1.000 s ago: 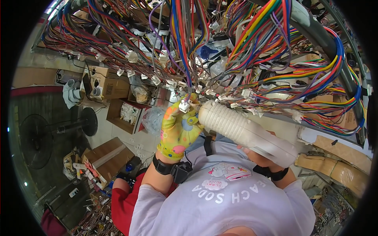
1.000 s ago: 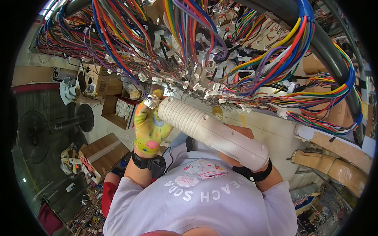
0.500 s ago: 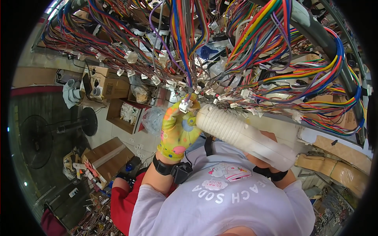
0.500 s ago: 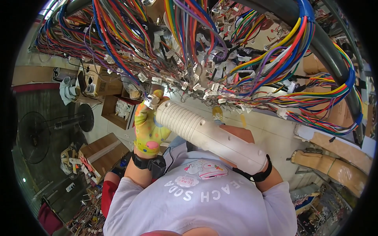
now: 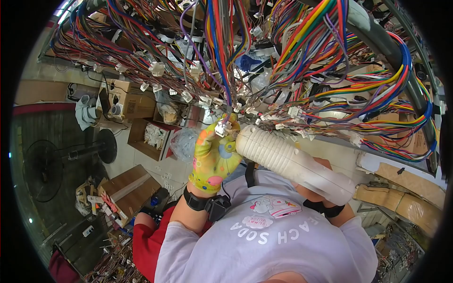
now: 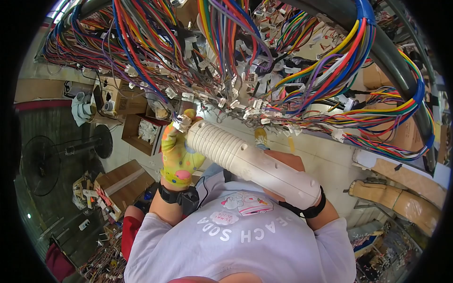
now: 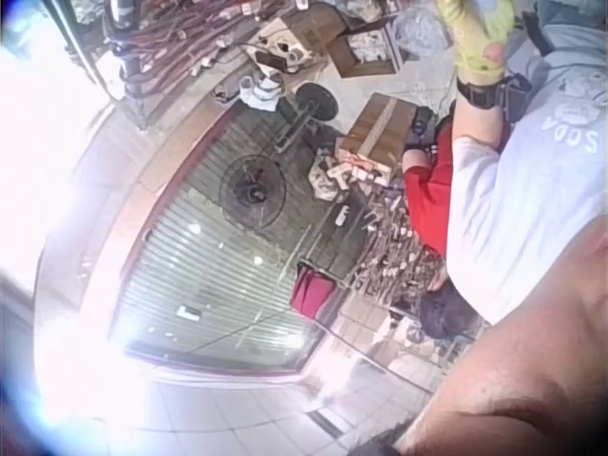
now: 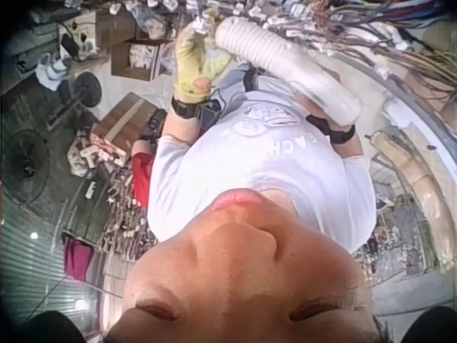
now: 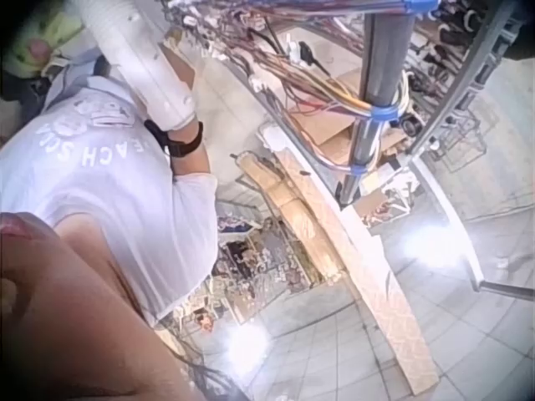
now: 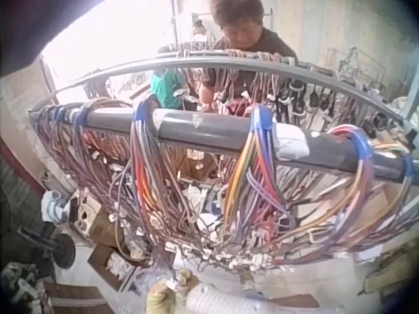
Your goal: The person holds a connector on a wire harness and applies glue to it using a glue gun, then repeats the process with another connector.
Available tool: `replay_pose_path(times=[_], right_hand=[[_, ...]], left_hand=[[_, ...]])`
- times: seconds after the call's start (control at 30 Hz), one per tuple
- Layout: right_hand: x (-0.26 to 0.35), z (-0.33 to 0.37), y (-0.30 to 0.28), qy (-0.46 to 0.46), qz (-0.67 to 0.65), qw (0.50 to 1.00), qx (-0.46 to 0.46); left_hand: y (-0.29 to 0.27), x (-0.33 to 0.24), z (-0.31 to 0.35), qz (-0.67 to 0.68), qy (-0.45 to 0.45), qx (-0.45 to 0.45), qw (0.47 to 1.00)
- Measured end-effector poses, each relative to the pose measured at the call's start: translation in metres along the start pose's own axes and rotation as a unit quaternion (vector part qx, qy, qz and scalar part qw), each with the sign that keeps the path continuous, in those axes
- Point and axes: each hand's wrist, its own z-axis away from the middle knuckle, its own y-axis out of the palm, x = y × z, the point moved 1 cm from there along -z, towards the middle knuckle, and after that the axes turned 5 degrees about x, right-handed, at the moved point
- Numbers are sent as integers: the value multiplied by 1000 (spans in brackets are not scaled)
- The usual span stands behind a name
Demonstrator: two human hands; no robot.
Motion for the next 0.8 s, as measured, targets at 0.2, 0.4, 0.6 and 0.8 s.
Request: replay_pose_path(times=[0.2, 0.4, 0.6, 0.8], right_hand=[[-2, 1, -1, -23, 14, 1000, -9], [-30, 20, 14, -23, 143, 981, 127], [-48, 25, 28, 46, -132, 987, 83], [-11, 9, 2, 10, -68, 997, 41]], left_hand=[[-10, -1, 2, -33, 5, 43, 999], [-4, 1, 3, -44, 25, 15, 999], [-1, 2, 0, -32, -10, 83, 996], [-2, 2, 8, -198, 87, 19, 976]])
